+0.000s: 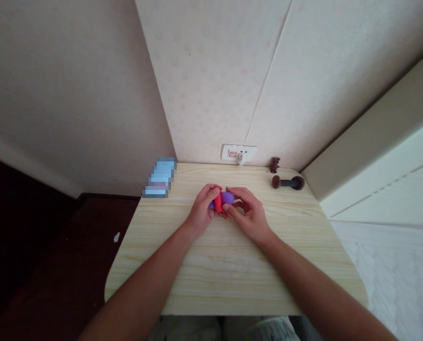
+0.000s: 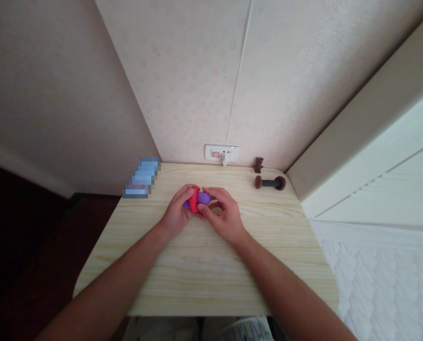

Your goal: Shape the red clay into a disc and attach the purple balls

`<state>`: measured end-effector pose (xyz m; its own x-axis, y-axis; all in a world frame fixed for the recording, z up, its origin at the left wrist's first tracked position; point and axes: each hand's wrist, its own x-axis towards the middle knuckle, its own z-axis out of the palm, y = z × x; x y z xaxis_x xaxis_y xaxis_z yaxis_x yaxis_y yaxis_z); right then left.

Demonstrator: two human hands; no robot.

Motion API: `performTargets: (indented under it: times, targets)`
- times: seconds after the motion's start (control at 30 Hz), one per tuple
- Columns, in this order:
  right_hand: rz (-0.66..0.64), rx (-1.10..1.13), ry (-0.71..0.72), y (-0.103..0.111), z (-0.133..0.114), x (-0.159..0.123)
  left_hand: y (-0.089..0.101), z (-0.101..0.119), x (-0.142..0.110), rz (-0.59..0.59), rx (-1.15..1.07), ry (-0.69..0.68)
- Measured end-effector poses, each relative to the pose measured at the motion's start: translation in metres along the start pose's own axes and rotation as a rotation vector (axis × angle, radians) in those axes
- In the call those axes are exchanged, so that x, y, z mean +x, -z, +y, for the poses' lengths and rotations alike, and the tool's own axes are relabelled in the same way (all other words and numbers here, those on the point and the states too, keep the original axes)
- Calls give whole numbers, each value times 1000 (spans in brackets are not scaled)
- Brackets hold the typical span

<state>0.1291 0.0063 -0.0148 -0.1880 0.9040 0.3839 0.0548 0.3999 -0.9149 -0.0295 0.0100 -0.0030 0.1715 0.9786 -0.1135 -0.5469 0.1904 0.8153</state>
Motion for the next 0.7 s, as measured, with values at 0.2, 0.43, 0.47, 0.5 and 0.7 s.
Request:
performTargets:
  times: [0.2, 0.43, 0.47, 0.5, 0.7]
  targets:
    - [-57, -17, 7, 2, -5, 0, -1, 1, -2, -8, 3, 21]
    - [-62, 50, 11, 1, -2, -1, 1, -1, -1, -13, 16, 7]
    - [-46, 71, 2, 0, 0, -1, 1, -2, 0, -9, 12, 3]
    - [-27, 85, -2, 1, 1, -1, 1, -2, 0, -1, 7, -7]
    - [51, 73, 53, 5, -1, 3, 3, -1, 3, 5, 10, -71]
